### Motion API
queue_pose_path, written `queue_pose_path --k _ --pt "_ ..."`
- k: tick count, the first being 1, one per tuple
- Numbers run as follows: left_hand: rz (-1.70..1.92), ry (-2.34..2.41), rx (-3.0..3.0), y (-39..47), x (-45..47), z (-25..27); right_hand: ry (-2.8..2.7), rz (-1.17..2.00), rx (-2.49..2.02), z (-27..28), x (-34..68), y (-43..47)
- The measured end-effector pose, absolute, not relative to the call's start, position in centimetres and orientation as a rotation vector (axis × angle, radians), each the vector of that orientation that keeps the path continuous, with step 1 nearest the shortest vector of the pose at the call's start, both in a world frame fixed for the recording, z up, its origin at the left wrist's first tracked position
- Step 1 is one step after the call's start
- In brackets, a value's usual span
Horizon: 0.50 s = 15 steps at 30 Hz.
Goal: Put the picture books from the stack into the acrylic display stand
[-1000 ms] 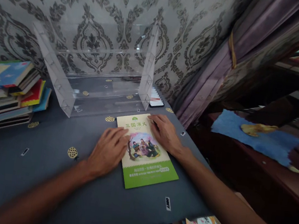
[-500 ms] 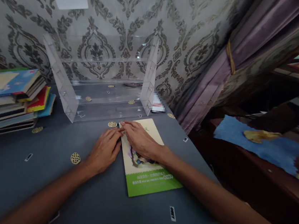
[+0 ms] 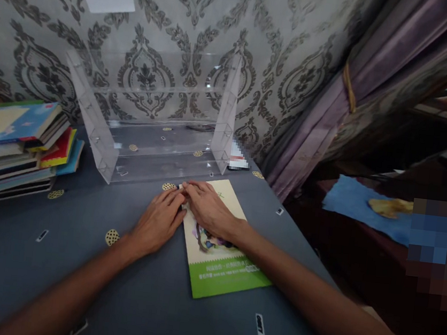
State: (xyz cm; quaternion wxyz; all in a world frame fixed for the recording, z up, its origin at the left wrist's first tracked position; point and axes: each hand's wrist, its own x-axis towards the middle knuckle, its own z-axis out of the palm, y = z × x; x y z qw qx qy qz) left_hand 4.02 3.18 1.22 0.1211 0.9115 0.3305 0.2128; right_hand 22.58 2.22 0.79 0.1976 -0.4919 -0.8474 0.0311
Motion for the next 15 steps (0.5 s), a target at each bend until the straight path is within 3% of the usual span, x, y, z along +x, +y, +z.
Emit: queue_pose_path --k 15 --pt "0.603 1.016 2.773 3.2 3.7 0.0 -2.187 -0.005 -1.707 1.2 27.2 0.5"
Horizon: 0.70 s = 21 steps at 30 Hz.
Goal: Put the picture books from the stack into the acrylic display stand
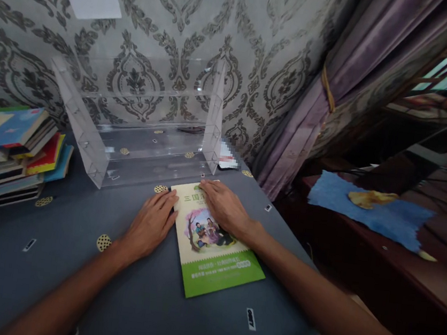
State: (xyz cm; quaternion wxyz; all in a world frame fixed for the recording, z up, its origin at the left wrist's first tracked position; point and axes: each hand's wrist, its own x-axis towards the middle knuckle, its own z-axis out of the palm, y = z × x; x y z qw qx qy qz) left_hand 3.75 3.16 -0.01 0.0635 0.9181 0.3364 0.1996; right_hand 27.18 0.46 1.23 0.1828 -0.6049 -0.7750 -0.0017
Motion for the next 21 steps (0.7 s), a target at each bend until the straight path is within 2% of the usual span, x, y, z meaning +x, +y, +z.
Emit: queue_pose_path --k 4,9,21 --pt "0.6 1.017 2.783 3.2 3.7 -0.2 -1.977 0.15 -1.734 1.1 29.2 0.4" --pt "0.607 1.013 2.785 3.3 3.6 -0.4 -1.602 0.391 -1.562 0.4 31.4 1.4" --pt "0.601 1.02 2.791 3.2 3.6 -0.2 -1.589 0.285 -1.758 0.6 31.6 1.5"
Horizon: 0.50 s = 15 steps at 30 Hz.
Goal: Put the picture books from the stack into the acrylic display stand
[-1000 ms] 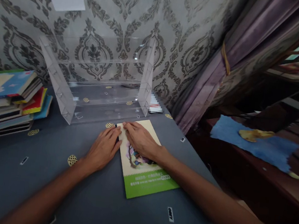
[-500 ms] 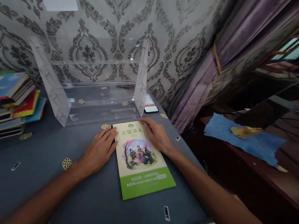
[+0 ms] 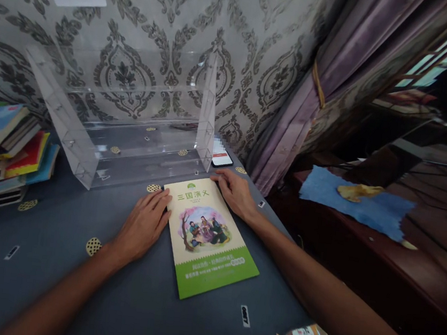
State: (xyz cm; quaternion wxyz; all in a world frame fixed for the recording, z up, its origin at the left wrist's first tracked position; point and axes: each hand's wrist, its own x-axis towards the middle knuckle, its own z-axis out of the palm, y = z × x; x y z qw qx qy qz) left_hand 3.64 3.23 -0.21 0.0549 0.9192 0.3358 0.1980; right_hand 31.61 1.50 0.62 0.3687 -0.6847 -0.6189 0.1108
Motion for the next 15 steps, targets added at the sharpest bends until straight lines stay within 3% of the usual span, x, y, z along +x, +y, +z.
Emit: queue_pose_path --k 15 --pt "0.63 1.007 2.768 3.2 3.7 0.0 -1.661 0.352 -1.548 0.1 32.5 0.2"
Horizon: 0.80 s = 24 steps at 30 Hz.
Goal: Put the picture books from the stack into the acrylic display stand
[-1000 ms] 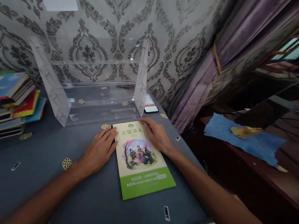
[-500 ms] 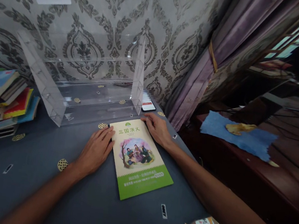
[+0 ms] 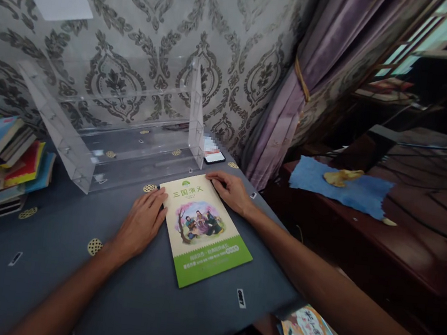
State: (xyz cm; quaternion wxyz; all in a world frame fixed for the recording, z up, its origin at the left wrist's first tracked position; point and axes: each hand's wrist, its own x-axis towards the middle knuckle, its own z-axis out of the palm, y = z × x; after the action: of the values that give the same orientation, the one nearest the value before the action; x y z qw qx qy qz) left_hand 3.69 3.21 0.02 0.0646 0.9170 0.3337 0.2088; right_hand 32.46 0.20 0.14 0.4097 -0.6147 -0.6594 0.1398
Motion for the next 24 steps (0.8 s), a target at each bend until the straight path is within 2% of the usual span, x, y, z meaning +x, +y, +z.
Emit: queue_pose_path --k 18,24 --pt "0.579 0.99 2.816 3.4 3.7 0.4 -1.546 0.691 -1.488 1.5 32.7 -9.9" --pt "0.552 1.003 2.803 3.3 3.7 0.6 -1.561 0.674 -1.464 2.0 32.0 -15.0"
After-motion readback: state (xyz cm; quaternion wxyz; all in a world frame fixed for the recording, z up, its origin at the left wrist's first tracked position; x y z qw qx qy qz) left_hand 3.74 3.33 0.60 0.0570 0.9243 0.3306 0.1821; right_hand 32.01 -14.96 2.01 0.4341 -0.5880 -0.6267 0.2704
